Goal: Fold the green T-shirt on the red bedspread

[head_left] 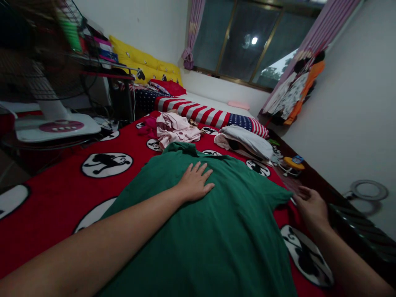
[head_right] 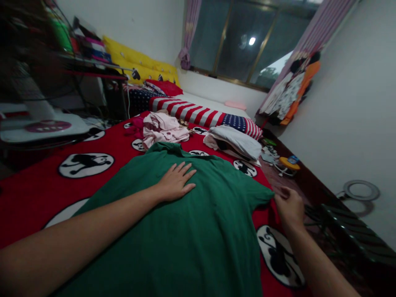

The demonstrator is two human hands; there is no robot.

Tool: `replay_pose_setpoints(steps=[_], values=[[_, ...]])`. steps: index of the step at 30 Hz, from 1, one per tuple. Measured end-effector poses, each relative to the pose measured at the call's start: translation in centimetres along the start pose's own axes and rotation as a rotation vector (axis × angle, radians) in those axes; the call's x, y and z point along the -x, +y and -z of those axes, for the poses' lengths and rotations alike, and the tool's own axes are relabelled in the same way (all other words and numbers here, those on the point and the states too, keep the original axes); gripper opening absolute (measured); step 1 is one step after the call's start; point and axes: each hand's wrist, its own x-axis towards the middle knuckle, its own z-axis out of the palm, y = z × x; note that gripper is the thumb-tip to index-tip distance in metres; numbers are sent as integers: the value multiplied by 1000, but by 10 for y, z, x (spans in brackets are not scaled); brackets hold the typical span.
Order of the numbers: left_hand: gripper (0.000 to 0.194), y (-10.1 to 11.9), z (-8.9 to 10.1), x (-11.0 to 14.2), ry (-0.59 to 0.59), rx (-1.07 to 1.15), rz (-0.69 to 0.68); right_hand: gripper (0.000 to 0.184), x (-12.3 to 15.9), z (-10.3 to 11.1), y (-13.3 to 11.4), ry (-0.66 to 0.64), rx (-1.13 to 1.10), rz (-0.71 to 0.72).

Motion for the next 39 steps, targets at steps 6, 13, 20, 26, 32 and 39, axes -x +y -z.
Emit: replay_pose_setpoints(steps=[6, 13, 20, 26, 32, 39], values=[[64, 0, 0, 1, -1, -6, -3, 44, 41, -34, -100, -156, -133, 554], [65, 1, 5, 2, -29, 4, -8, 58, 3, -79, -93, -555, 405, 339], [63, 2, 4, 2, -6, 28, -4, 49, -5, -109, -167, -380, 316, 437], [62, -1, 2, 4, 27, 79, -31, 35, 34, -161, -189, -384, -102, 404], [46, -17, 16, -2, 63, 287, -86, 29, 24, -168, -166, -366, -413, 366], [31, -91, 60, -14, 734, 456, 303, 25, 25, -163, -170, -387, -469, 341]])
